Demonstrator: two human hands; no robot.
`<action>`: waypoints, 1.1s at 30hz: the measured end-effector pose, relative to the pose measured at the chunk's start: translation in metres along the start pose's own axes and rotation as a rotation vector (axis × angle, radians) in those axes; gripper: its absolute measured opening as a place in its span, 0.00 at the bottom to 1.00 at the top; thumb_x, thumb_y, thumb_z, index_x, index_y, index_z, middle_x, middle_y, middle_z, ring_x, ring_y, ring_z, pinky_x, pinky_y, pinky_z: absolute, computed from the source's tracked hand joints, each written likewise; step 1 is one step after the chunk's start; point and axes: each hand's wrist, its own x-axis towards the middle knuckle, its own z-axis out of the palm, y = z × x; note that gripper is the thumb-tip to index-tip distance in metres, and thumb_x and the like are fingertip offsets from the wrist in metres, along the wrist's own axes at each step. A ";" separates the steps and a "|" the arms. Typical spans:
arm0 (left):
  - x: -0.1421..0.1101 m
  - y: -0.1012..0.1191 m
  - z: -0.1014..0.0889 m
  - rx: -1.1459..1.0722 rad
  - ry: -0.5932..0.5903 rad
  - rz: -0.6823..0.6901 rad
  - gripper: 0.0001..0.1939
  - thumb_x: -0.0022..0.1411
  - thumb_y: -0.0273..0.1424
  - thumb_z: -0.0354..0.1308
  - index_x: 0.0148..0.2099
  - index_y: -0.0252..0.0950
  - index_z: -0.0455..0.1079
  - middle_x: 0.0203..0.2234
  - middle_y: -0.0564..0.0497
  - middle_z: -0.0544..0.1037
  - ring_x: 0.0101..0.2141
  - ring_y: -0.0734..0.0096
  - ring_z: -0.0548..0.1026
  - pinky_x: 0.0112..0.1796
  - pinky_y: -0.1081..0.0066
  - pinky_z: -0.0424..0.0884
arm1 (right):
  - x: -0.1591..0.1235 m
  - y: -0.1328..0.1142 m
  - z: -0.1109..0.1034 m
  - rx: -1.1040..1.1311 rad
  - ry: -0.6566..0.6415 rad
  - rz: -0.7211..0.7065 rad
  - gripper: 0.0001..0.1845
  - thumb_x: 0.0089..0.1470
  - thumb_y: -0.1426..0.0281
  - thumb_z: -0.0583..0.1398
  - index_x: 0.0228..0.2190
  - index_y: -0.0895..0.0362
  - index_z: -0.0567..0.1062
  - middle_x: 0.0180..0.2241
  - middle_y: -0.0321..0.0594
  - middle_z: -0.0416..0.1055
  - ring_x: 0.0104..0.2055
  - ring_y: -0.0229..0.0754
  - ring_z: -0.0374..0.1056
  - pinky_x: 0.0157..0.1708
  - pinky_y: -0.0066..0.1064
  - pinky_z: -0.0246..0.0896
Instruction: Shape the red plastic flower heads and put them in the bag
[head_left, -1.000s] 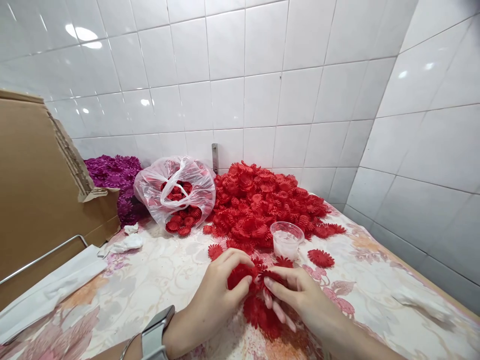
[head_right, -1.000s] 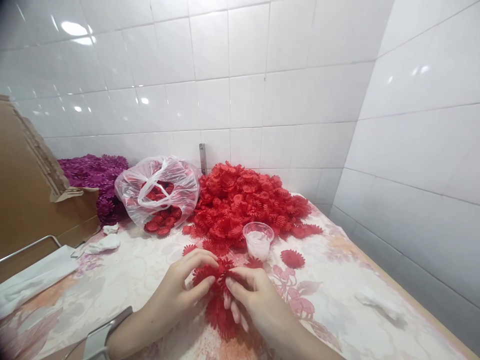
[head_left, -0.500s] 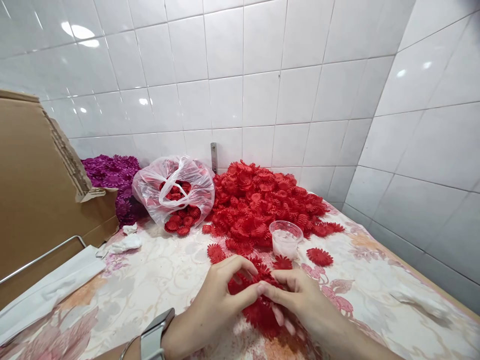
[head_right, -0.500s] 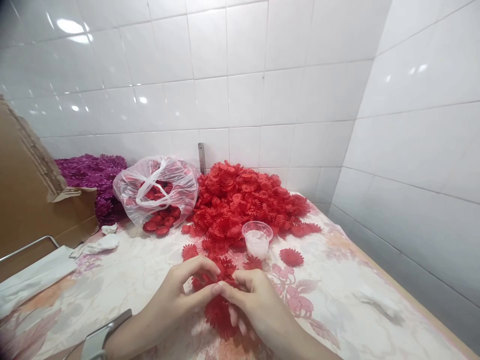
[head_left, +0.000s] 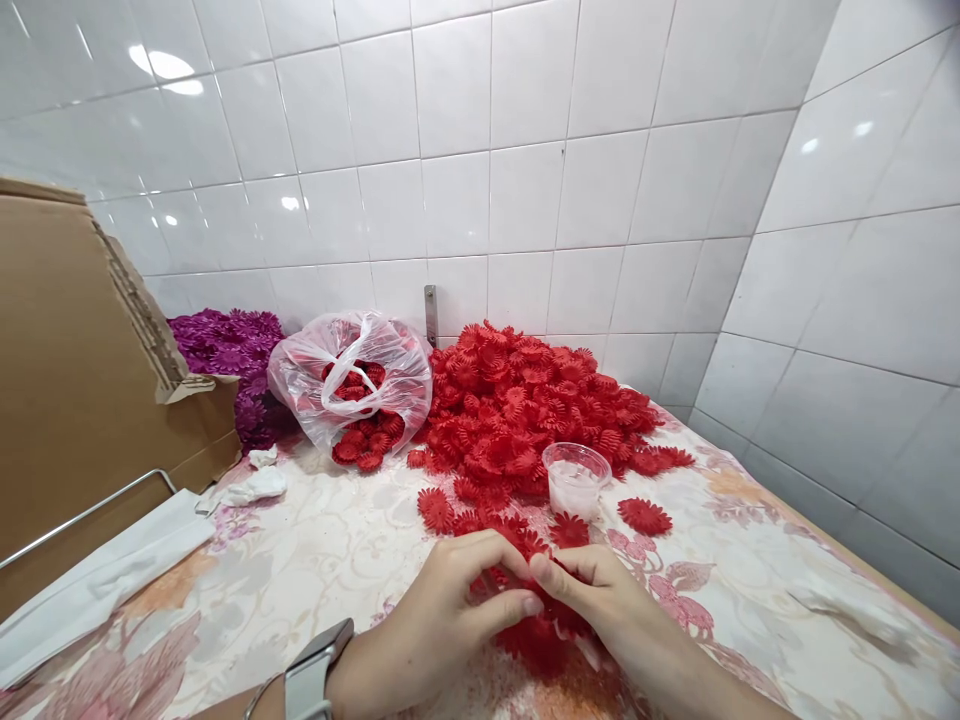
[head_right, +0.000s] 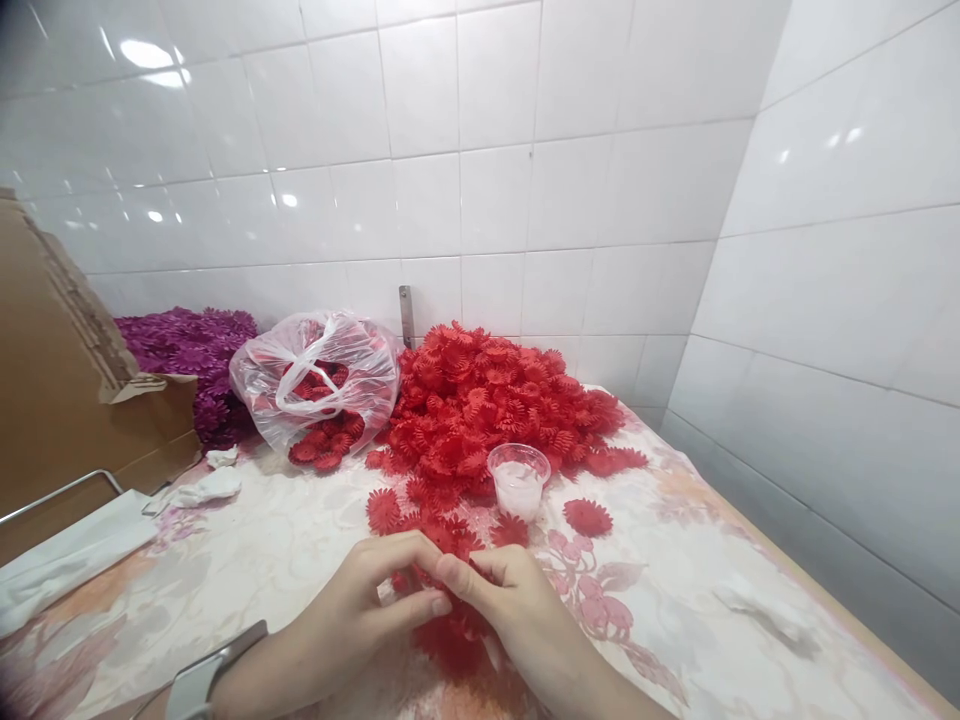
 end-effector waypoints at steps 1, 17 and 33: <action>0.000 0.000 0.000 -0.031 0.003 -0.014 0.06 0.58 0.32 0.55 0.32 0.36 0.70 0.29 0.53 0.75 0.33 0.72 0.70 0.36 0.75 0.62 | 0.000 -0.001 -0.001 0.001 0.003 -0.004 0.29 0.44 0.44 0.55 0.14 0.56 0.57 0.14 0.26 0.46 0.15 0.29 0.43 0.14 0.25 0.35; 0.009 -0.015 0.008 -1.088 0.181 -0.361 0.05 0.48 0.26 0.56 0.24 0.34 0.61 0.24 0.51 0.73 0.29 0.71 0.74 0.37 0.70 0.68 | -0.003 -0.008 -0.002 0.301 -0.007 -0.061 0.21 0.47 0.52 0.59 0.22 0.58 0.68 0.17 0.32 0.65 0.19 0.33 0.60 0.19 0.24 0.53; 0.003 -0.015 -0.003 0.240 0.237 0.201 0.24 0.46 0.11 0.41 0.40 0.40 0.64 0.45 0.49 0.66 0.48 0.68 0.64 0.49 0.67 0.59 | -0.003 -0.014 -0.002 0.354 0.034 -0.021 0.12 0.48 0.62 0.60 0.31 0.58 0.71 0.21 0.33 0.69 0.22 0.34 0.64 0.22 0.25 0.56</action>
